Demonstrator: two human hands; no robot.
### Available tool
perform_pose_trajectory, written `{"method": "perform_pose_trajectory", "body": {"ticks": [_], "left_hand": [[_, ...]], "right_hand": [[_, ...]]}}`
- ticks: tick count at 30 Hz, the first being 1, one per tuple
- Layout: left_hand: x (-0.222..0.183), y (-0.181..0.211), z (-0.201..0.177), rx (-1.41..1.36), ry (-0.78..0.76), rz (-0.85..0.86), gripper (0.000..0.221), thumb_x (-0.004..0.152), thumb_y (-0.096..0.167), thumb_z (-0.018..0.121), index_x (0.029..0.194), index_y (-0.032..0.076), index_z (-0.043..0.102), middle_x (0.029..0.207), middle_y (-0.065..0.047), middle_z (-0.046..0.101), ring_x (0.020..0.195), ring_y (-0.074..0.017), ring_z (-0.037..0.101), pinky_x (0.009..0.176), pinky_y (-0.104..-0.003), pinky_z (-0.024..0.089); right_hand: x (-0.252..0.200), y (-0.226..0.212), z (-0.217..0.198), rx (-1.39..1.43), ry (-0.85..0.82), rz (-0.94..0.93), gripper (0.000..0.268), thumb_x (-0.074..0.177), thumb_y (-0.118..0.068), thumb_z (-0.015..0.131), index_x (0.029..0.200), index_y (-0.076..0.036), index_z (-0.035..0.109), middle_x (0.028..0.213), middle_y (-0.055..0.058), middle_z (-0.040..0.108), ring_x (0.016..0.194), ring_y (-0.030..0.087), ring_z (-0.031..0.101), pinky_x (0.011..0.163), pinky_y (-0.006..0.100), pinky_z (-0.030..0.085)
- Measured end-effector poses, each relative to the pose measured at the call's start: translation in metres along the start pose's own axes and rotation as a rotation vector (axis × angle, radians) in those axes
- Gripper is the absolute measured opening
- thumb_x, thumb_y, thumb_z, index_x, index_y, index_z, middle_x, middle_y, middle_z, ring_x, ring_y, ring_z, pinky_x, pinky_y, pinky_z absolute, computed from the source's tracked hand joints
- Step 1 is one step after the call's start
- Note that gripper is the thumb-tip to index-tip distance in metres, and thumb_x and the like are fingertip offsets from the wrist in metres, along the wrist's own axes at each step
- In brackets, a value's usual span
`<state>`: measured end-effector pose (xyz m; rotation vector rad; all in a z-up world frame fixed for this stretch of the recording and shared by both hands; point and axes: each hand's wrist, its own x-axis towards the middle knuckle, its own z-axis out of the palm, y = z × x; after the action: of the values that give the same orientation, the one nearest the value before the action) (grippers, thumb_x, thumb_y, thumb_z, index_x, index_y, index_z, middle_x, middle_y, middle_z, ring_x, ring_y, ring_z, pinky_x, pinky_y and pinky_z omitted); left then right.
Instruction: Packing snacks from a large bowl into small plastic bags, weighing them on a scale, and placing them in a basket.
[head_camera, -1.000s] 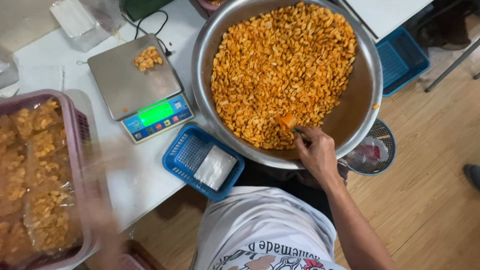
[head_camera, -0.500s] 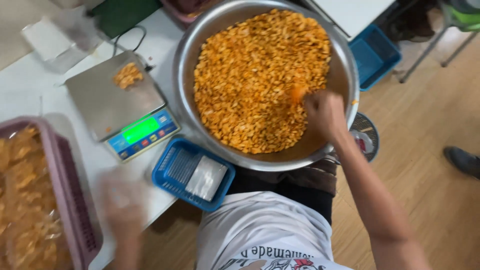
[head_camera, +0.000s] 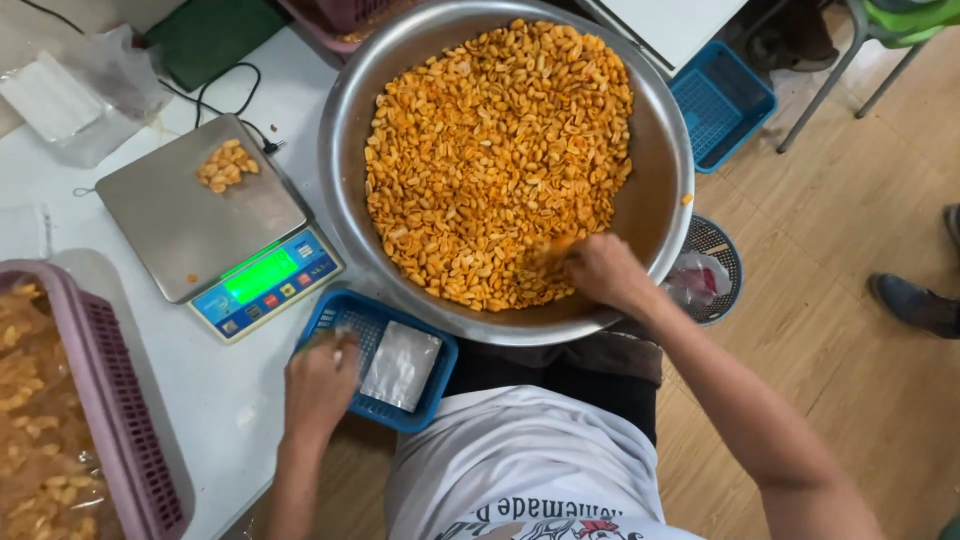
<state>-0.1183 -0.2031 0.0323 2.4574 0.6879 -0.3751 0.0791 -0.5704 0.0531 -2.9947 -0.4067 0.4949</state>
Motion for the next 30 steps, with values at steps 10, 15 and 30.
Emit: {"method": "perform_pose_trajectory", "body": {"ticks": [10, 15, 30], "left_hand": [[0.010, 0.057, -0.001, -1.471, -0.145, 0.117, 0.012, 0.094, 0.009, 0.071, 0.100, -0.002, 0.073, 0.074, -0.011, 0.064, 0.062, -0.0157, 0.063, 0.060, -0.029, 0.056], [0.020, 0.087, -0.008, -1.509, -0.219, 0.137, 0.011, 0.084, 0.002, 0.082, 0.091, -0.004, 0.076, 0.061, -0.006, 0.059, 0.045, -0.0082, 0.050, 0.042, -0.021, 0.041], [0.029, 0.148, -0.010, -1.043, -0.120, 0.693, 0.035, 0.091, -0.004, 0.073, 0.125, 0.006, 0.070, 0.095, -0.011, 0.079, 0.090, -0.0196, 0.077, 0.080, -0.036, 0.063]], "right_hand": [[-0.002, -0.054, 0.026, 1.246, -0.381, 0.170, 0.023, 0.090, -0.011, 0.070, 0.106, 0.006, 0.075, 0.078, 0.016, 0.075, 0.064, 0.019, 0.072, 0.057, 0.027, 0.061], [-0.004, -0.059, -0.013, 1.466, -0.370, 0.214, 0.027, 0.094, -0.012, 0.066, 0.113, 0.007, 0.072, 0.081, 0.016, 0.073, 0.064, 0.020, 0.071, 0.058, 0.029, 0.059], [-0.057, -0.103, -0.113, 0.416, 0.665, -0.758, 0.013, 0.088, -0.003, 0.072, 0.098, 0.002, 0.079, 0.074, 0.013, 0.066, 0.064, 0.023, 0.064, 0.057, 0.030, 0.054]]}}
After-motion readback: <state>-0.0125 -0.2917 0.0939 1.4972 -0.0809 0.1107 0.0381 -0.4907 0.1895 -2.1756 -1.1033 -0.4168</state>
